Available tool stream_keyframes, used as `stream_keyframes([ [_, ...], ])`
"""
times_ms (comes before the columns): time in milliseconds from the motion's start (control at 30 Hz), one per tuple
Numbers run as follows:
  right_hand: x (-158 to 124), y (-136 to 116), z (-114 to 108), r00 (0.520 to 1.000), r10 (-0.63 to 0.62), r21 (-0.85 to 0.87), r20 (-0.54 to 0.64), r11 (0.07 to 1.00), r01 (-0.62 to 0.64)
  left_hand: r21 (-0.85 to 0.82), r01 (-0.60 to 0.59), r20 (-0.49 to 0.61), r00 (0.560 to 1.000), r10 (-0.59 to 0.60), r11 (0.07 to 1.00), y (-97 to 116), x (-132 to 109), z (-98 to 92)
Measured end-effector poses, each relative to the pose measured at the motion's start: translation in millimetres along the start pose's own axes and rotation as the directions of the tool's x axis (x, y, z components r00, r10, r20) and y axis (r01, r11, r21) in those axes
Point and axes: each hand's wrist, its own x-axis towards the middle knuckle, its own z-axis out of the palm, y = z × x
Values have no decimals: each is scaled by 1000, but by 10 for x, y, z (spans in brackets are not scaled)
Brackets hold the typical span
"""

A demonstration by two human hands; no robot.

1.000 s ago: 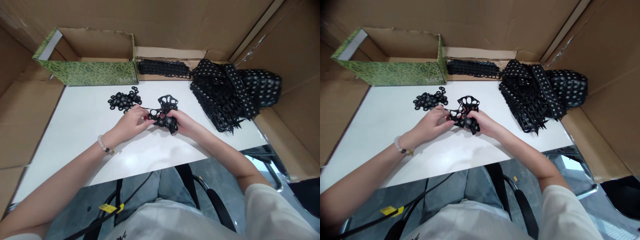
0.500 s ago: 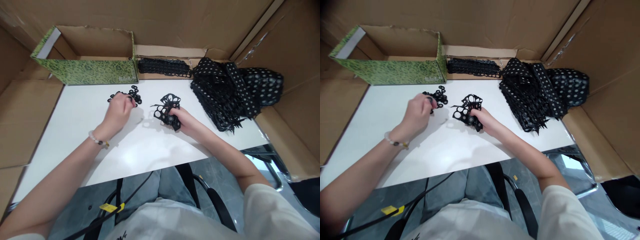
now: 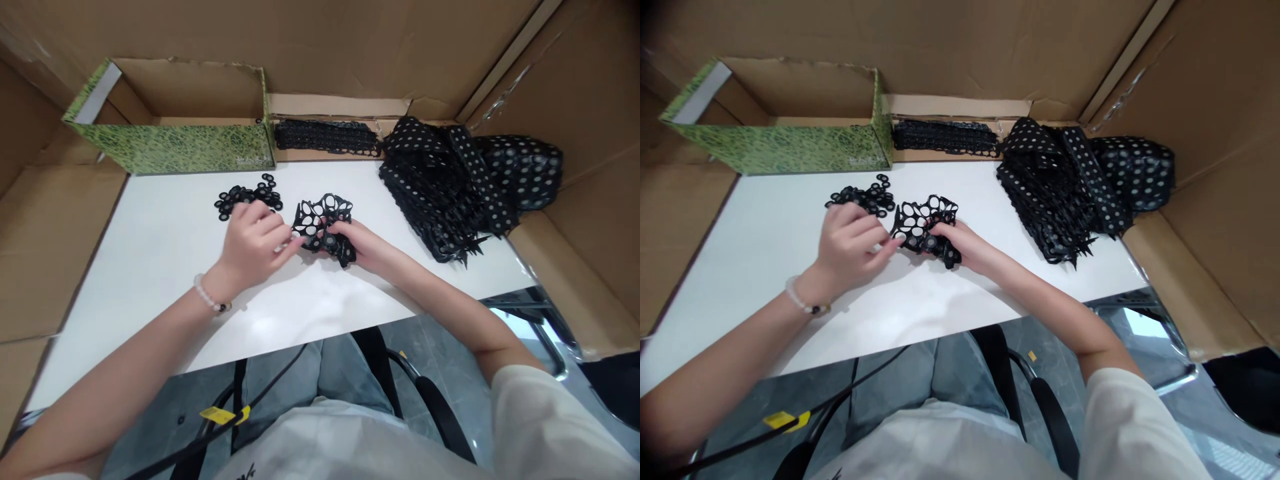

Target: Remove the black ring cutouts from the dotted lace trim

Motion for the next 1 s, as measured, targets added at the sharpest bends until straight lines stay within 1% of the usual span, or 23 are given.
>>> stream_keyframes([
  [33, -3, -2, -2, 1000, -1, 4, 14, 1000, 1, -2, -3, 65, 998, 3, 1000, 61, 3, 2],
  [67, -8, -7, -5, 999, -6, 7, 32, 1000, 6, -1, 20, 119, 993, -20, 1000, 104, 5, 9],
  [167, -38, -25, -11, 995, -46, 7, 93, 999, 45, -37, 111, 231, 968, -100, 993, 130, 8, 46],
  [267, -56, -38, -18, 988, -73, 1, 138, 997, 74, -121, 148, 313, 944, -104, 982, 76, 17, 70],
  [367, -36, -29, -29, 989, -96, -10, 115, 995, 98, -165, 166, 347, 932, -101, 972, 35, 42, 71],
  [433, -9, -14, -40, 994, -76, -27, 81, 997, 79, -204, 232, 314, 936, -160, 951, -2, 64, 57],
  [500, 18, 0, -52, 998, -37, -35, 49, 999, 39, -241, 342, 240, 928, -286, 908, -82, 80, 29],
  [533, 28, 2, -58, 999, -22, -34, 36, 999, 23, -242, 407, 187, 910, -369, 881, -145, 81, 14],
  [600, 39, -4, -68, 1000, -18, -26, 6, 1000, 18, -200, 516, 87, 856, -510, 833, -311, 64, -9],
  [633, 40, -12, -71, 1000, -21, -25, -13, 999, 21, -159, 551, 43, 833, -552, 819, -403, 44, -10],
  [667, 39, -22, -73, 999, -24, -26, -33, 999, 24, -109, 561, 18, 826, -563, 820, -492, 19, -3],
  [700, 36, -33, -73, 998, -28, -28, -54, 999, 26, -53, 557, 3, 830, -558, 829, -570, -8, 12],
  [767, 32, -49, -70, 995, -38, -27, -93, 999, 36, 49, 525, 20, 850, -526, 850, -663, -56, 51],
  [833, 31, -56, -65, 994, -39, -18, -105, 999, 37, 115, 517, 26, 852, -523, 848, -632, -63, 65],
  [867, 32, -57, -62, 994, -34, -14, -103, 999, 33, 117, 515, 17, 854, -520, 849, -563, -47, 51],
  [900, 35, -58, -60, 994, -30, -12, -101, 1000, 29, 92, 498, 26, 865, -502, 863, -460, -19, 21],
  [933, 39, -58, -60, 995, -27, -11, -101, 1000, 26, 32, 455, 37, 889, -456, 890, -329, 14, -21],
  [967, 45, -59, -60, 994, -29, -10, -106, 1000, 28, -93, 357, 128, 930, -344, 930, -179, 48, -69],
  [1000, 52, -61, -61, 993, -33, -8, -115, 999, 33, -274, 233, 264, 951, -160, 933, -20, 76, -117],
])
